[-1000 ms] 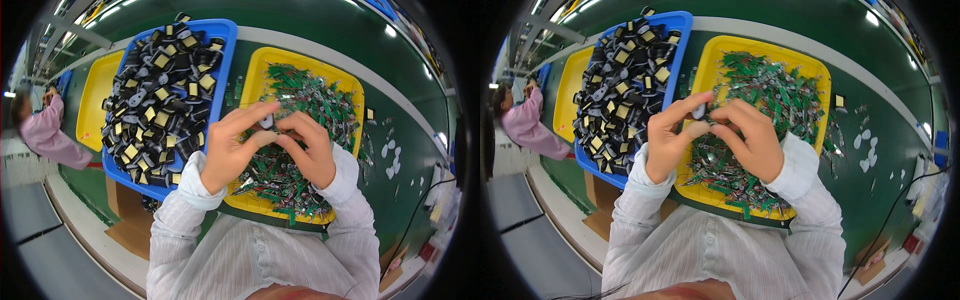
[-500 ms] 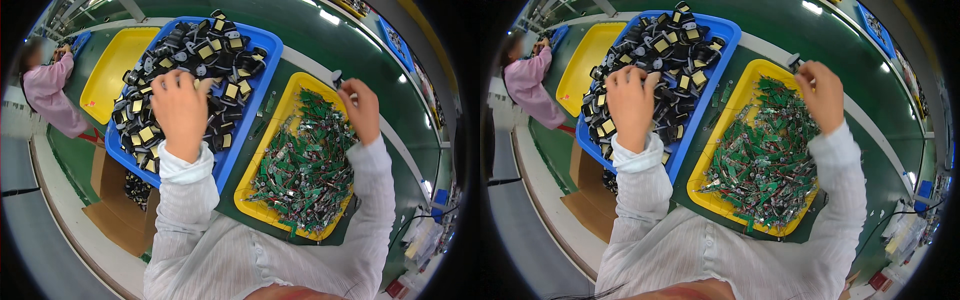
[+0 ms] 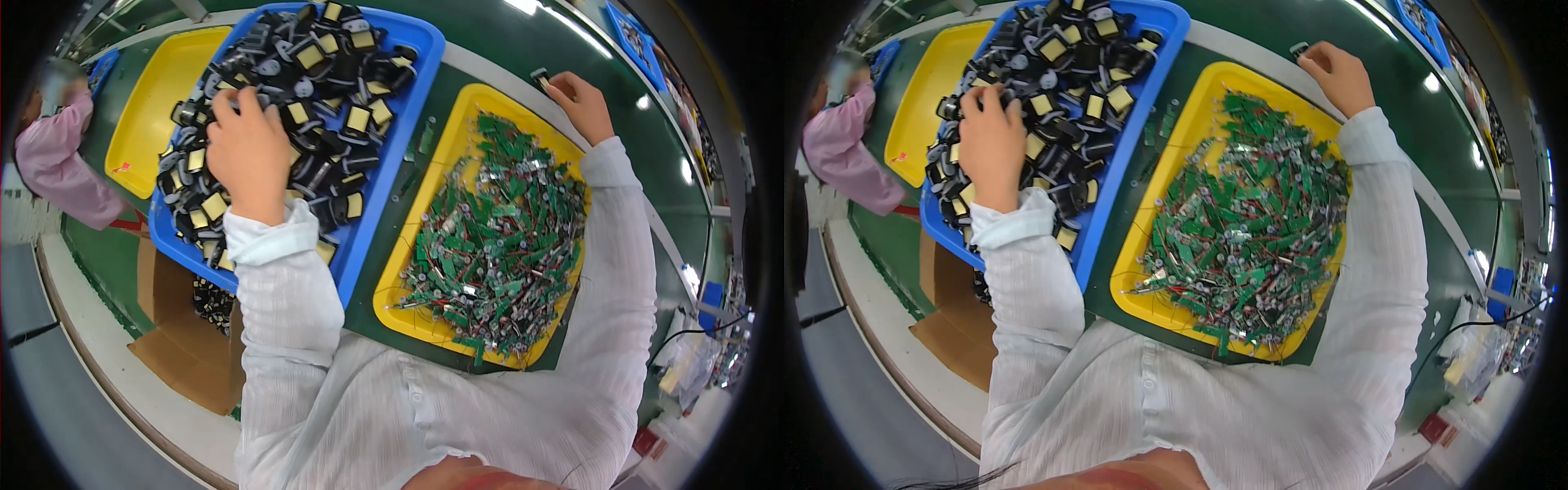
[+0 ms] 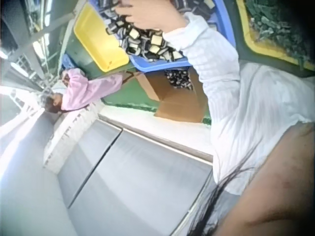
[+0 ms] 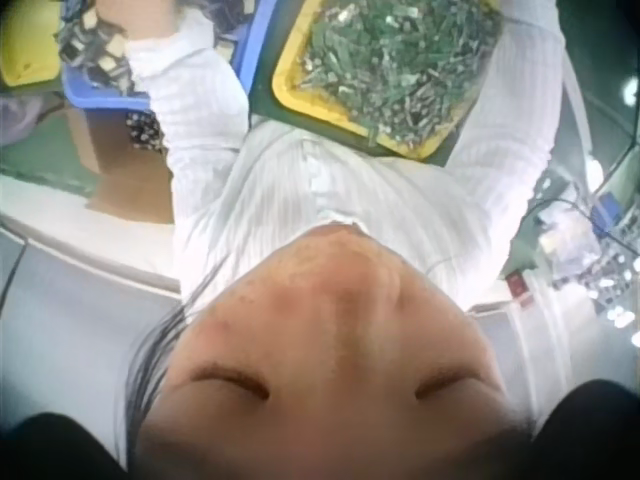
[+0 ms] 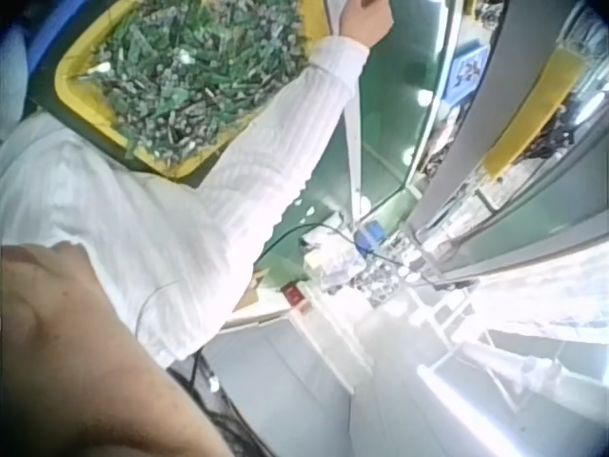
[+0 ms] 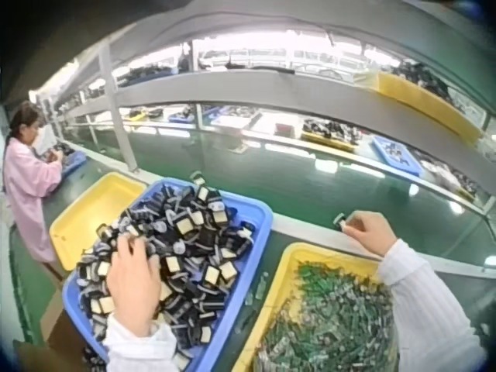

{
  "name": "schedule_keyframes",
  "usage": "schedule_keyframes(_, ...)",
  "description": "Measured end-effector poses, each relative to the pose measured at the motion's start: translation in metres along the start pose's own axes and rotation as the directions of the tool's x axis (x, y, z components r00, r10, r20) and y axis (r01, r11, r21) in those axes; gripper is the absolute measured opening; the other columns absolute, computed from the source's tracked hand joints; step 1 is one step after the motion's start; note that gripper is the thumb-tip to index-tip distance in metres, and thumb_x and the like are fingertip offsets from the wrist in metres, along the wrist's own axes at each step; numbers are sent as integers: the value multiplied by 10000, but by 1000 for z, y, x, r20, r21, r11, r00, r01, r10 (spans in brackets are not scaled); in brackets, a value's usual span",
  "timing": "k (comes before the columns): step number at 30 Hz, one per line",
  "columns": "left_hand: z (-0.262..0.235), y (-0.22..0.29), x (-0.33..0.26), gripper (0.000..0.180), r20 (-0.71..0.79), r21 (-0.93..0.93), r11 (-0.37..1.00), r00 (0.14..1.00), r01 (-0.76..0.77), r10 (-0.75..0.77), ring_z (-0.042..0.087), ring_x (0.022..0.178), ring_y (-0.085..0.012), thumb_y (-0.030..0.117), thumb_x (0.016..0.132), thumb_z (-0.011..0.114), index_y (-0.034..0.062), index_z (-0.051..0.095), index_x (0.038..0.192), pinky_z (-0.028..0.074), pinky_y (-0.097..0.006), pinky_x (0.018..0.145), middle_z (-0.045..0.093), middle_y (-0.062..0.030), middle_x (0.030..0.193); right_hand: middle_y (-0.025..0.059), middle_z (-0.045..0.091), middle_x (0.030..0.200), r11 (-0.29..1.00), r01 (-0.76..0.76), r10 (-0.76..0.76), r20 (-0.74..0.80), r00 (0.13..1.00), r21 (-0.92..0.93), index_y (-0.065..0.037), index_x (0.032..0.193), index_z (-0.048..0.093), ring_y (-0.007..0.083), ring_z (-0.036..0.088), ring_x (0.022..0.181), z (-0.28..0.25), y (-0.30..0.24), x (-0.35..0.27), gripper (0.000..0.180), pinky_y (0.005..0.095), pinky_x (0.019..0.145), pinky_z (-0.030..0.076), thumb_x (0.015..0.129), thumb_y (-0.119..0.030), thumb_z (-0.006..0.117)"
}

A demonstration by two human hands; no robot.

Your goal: The person repeatedly picks up small green circuit boards from a yellow tray and black plastic housings from a blue tray. They insert the circuit boards into the housings by hand and place the assembled units back into the blue tray. The process is continuous and repetitive throughout the clip.

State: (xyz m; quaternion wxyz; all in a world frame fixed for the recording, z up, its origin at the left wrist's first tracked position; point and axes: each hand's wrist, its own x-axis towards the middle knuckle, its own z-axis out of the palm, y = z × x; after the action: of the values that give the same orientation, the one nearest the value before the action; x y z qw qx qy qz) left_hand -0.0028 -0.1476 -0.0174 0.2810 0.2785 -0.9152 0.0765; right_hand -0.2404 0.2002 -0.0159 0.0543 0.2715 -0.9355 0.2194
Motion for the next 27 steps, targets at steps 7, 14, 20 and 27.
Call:
schedule_keyframes(7,10,-3,6,285,49,81,996,997,47,-51,597,812,-309,216,774,604,134,575,1046,503,-400,624,554,-99,1061,90,605,841,931,319,-346,150,926,178,-56,877,605,272,550,834,-23,-98,-96,197,361,757,434,721,-158,671)
schedule_keyframes(14,-19,11,9,255,-12,-182,982,999,40,-43,626,740,-258,198,786,616,81,559,1006,488,-366,619,622,-116,893,75,516,752,962,264,-273,253,928,70,-60,768,568,267,486,787,4,-147,-139,163,371,688,392,686,-134,688)
schedule_keyframes(20,-44,63,-11,350,198,-932,329,974,153,110,565,616,-109,107,742,677,6,476,1010,451,-229,536,625,-74,759,71,556,803,953,263,-276,69,959,152,-49,750,552,230,519,780,14,-140,-144,132,336,703,408,721,-106,667)
schedule_keyframes(27,-61,91,-43,387,447,-874,30,779,485,441,598,737,-112,56,670,721,16,524,1001,474,-236,614,633,-70,833,23,528,806,333,-224,93,204,974,916,-21,1011,475,82,498,743,-3,-156,-152,131,239,709,422,882,-44,483)
